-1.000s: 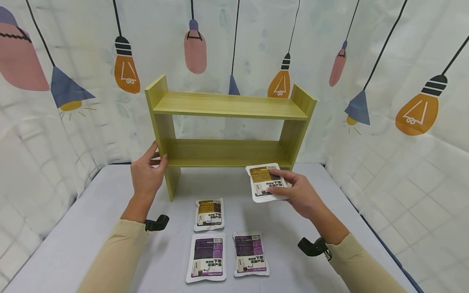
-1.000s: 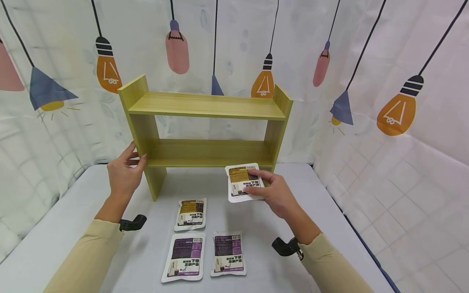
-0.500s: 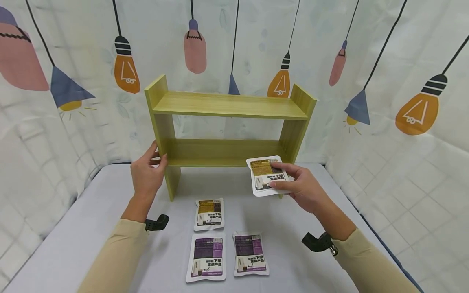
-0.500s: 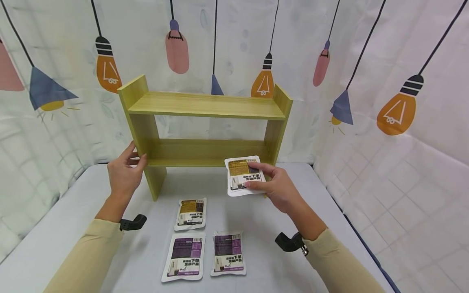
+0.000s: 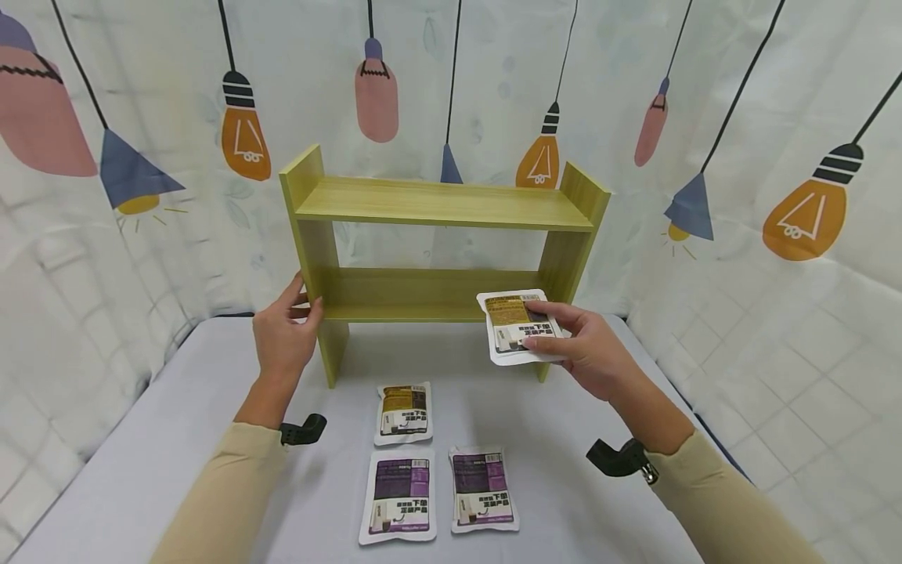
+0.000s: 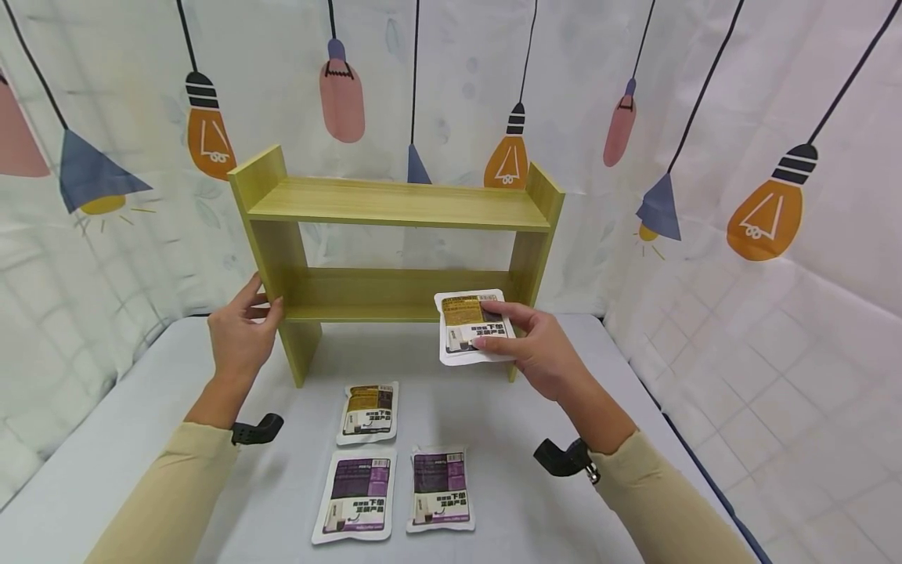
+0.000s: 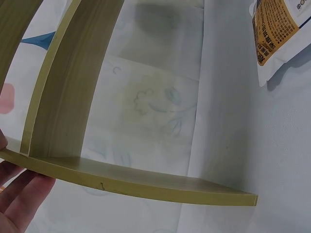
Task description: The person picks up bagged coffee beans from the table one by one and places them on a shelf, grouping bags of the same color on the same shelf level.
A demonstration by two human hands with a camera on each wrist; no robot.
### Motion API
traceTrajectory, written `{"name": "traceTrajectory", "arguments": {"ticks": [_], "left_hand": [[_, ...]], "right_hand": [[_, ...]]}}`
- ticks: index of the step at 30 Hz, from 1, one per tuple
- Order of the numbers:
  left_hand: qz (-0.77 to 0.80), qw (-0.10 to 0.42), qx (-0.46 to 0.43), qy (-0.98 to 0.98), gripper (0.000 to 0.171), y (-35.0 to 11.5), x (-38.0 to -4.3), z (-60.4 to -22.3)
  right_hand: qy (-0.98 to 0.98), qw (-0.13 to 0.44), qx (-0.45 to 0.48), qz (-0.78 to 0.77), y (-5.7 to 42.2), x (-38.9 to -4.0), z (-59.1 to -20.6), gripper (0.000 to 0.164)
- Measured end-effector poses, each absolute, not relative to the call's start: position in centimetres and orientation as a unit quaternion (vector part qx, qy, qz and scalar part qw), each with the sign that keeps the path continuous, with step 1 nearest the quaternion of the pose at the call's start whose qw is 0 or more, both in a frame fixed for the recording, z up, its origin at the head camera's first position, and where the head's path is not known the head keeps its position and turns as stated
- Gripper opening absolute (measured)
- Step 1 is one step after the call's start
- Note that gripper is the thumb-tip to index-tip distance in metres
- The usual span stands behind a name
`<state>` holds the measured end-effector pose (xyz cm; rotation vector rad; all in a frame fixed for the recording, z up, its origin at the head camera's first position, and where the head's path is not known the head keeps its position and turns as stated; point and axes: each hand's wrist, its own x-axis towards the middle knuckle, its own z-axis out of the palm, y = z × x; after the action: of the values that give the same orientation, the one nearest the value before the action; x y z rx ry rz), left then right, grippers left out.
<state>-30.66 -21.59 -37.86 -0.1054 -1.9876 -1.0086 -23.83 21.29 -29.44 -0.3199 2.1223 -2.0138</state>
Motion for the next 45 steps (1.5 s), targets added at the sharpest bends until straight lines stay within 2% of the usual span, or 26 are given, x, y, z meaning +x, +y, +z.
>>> {"name": "traceTrajectory", "arguments": {"ticks": [45], "left_hand": [[-0.407,0.437,-0.036,-0.801,0.054,-21.4,-30.4,-37.7]], "right_hand": [[0.665,0.076,-0.134,-0.731,21.2,-24.6,-22.5,0.057]]}}
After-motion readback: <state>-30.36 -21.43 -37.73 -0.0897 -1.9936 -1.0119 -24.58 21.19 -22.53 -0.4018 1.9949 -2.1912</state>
